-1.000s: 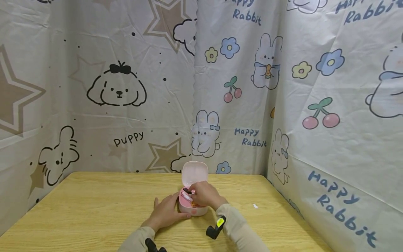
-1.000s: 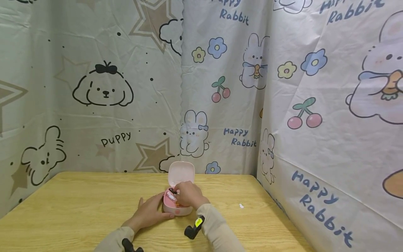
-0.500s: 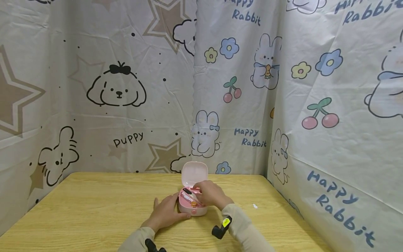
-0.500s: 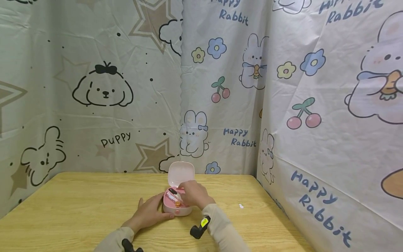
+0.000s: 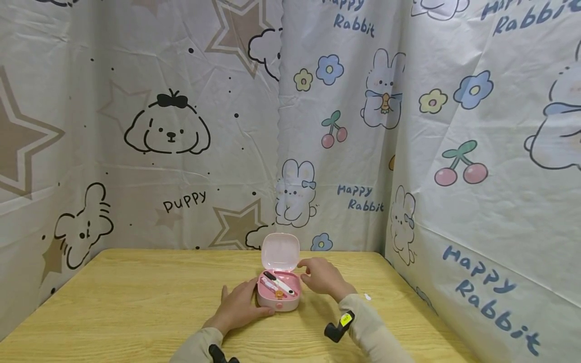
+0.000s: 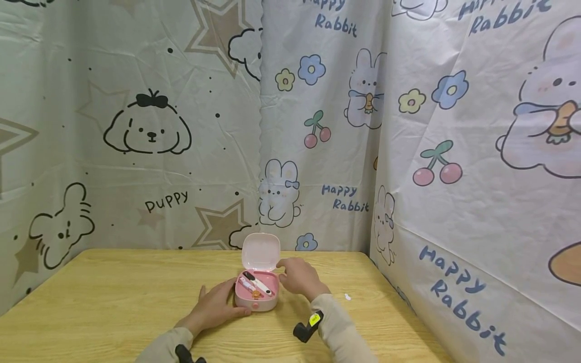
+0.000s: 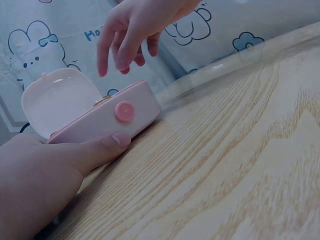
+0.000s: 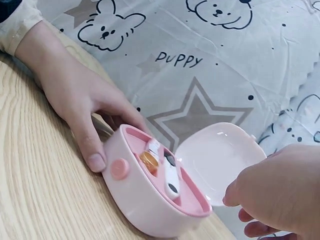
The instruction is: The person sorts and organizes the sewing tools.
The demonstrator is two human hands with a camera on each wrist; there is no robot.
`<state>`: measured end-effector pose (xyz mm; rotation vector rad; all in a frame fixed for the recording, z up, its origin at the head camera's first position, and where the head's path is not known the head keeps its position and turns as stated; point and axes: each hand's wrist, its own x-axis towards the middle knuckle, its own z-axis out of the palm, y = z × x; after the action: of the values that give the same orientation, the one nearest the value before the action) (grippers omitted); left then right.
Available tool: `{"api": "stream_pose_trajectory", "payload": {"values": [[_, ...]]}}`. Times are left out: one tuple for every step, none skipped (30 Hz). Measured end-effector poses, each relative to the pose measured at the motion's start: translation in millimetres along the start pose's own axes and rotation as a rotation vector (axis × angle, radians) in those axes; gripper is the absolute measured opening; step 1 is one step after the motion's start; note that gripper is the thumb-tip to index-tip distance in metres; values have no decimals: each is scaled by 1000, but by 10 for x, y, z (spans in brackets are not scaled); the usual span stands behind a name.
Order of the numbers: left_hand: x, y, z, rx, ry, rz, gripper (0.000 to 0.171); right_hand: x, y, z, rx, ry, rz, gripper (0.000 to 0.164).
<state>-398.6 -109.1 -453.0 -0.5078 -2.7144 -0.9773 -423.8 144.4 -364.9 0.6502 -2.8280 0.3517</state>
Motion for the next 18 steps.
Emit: {"api": "stream_pose_trajectory", "payload": {"values": [[2,3,3,-3,-2,-3,105,-16,36,-9,1,6,1,26],[4,6,6,-4,-2,-7,106,-30,76,-15,-1,10,6,27],[8,5,10,-4,-2,-9,107,-49,115,-21,0,15,13,27],[12,5,14,-3,-3,-12,107,-67,150,-31,2,21,23,27],[15,5,17,-3,-4,-14,108,-84,185,-43,5,27,34,27],[16,5,20,-2,-5,-17,108,-105,222,-53,6,35,43,27],[18,2,22,-1,-6,-19,109,-129,256,-67,7,42,54,27],[18,2,23,1,-6,-19,109,-150,296,-76,6,50,66,27],[17,2,23,2,-6,-20,109,-174,334,-89,8,59,79,27],[16,4,22,3,-7,-20,109,-194,381,-97,6,69,90,26],[16,5,22,4,-7,-20,109,-220,429,-104,5,77,98,27],[15,6,22,3,-7,-19,109,-248,478,-113,7,87,104,27],[14,6,21,4,-5,-16,109,-274,527,-124,11,95,113,27],[13,7,20,5,-3,-14,109,-301,579,-132,11,103,119,27],[12,7,19,7,-2,-11,109,-329,627,-145,14,109,129,27],[10,7,19,7,-1,-9,110,-355,678,-153,14,114,136,27],[9,7,20,8,0,-7,110,-385,723,-164,17,117,148,27],[7,6,19,6,0,-5,110,-410,770,-174,19,120,160,27]]}}
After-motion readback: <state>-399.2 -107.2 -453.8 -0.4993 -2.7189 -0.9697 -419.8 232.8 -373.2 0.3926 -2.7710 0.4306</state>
